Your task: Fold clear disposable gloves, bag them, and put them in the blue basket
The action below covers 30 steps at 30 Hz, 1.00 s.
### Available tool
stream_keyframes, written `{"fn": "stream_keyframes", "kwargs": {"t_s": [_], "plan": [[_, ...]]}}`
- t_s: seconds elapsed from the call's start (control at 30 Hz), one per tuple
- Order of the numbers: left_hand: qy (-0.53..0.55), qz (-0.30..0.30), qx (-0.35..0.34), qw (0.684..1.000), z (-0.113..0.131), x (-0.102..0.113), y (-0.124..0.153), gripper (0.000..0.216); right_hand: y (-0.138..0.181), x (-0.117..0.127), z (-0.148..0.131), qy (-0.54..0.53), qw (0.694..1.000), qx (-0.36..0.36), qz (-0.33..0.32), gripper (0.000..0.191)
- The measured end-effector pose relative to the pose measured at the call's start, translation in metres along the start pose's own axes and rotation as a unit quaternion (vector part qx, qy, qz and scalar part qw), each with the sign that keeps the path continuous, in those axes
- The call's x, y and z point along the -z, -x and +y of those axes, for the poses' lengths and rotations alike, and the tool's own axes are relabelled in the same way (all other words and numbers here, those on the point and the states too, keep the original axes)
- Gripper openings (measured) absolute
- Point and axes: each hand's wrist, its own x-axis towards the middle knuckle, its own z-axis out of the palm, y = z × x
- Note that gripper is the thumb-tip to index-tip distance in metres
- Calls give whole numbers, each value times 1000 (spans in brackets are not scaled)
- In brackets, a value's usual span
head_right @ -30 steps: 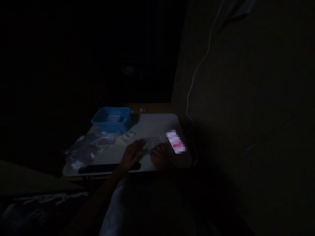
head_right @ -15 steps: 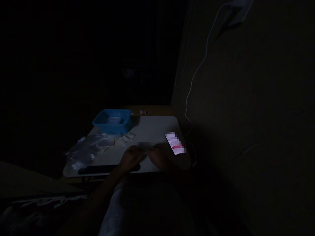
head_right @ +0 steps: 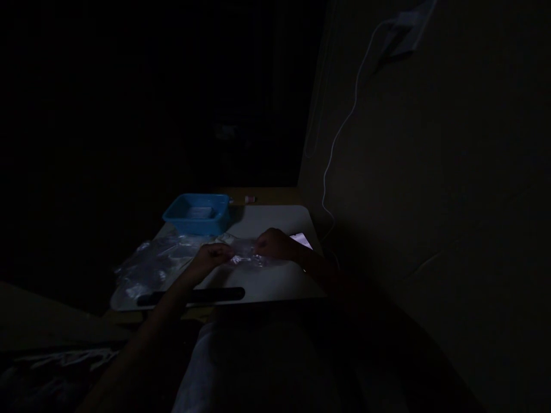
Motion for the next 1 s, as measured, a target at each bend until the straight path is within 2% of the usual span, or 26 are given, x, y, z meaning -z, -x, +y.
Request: {"fn": "stream_keyframes", "kwargs": {"t_s": [0.07, 0.17, 0.23, 0.3, 0.37, 0.47, 0.57, 0.67, 0.77, 1.0], "plan": [[117, 22, 39, 992, 0, 2, -1, 19, -1, 1, 3, -102, 994, -34, 6, 14], [307, 31, 122, 944, -12, 0, -2, 24, 0, -8, 17, -229, 968, -97, 5, 20], [390, -2, 183, 902, -24, -3, -1, 37, 0, -20, 33, -298, 946, -129, 19, 23], [412, -35, 225, 882, -35, -8, 2, 46, -1, -36, 51, -345, 924, -153, 56, 23], [388, -36, 226, 893, -46, -15, 2, 38, -3, -53, 70, -374, 910, -160, 84, 23], [286, -9, 191, 939, -58, -23, -1, 26, -7, -75, 92, -440, 874, -166, 121, 21], [194, 33, 154, 968, -67, -25, -12, 20, -15, -88, 106, -457, 860, -183, 135, 23], [178, 61, 124, 974, -73, -19, -27, 22, -22, -93, 116, -463, 854, -192, 137, 25], [179, 63, 114, 975, -79, -14, -39, 25, -27, -94, 124, -442, 870, -177, 128, 26], [162, 27, 152, 975, -94, -13, -42, 28, -33, -103, 139, -456, 865, -152, 143, 31]]}}
